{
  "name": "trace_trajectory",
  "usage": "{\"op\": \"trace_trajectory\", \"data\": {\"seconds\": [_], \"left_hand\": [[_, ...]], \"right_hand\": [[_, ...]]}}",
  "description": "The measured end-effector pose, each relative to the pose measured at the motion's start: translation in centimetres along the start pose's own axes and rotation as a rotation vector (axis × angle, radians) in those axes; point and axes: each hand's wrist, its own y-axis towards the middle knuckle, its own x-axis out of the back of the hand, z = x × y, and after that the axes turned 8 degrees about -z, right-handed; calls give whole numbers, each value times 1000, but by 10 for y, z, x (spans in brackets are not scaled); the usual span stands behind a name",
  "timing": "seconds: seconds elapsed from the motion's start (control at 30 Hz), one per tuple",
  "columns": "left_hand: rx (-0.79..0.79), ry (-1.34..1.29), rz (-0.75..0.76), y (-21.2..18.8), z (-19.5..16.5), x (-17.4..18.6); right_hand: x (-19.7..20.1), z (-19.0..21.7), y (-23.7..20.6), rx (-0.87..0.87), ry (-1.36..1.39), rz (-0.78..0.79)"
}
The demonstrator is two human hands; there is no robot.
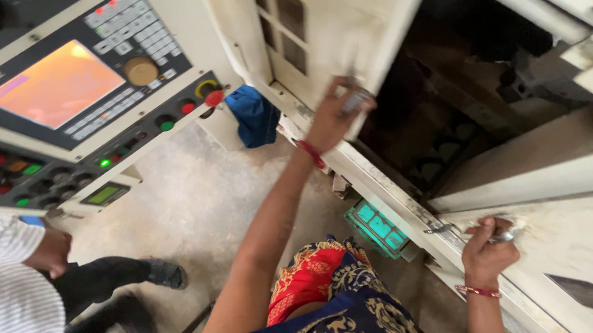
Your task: The person opens the door of a CNC machine, places a metal rod inside, and closes the door. They then interact with the control panel and handle additional metal rods.
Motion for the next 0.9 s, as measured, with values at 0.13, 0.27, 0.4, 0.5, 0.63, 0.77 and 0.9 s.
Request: {"op": "trace_trajectory", "data": {"seconds": [0.13, 0.27, 0.4, 0.5, 0.63, 0.77, 0.9], "left_hand": [[-109, -28, 120, -20, -21, -15], [-200, 13, 274, -33, -36, -33], [-240, -128, 314, -48, -52, -61], [-291, -135, 363, -61, -64, -81], [-278, -55, 497, -75, -77, -103], [-262, -87, 560, -90, -89, -125], [-287, -228, 511, -108, -98, -149]], "right_hand": [[-3, -2, -4, -14, 14, 1], [-3, -3, -8, -5, 73, 21], [-2, -3, -8, -8, 24, 63], [-2, -4, -8, 16, 86, 49], [-2, -4, -8, -4, 46, 46], [-2, -3, -9, -34, -18, 48], [0, -1, -6, 197, -32, -12]]}}
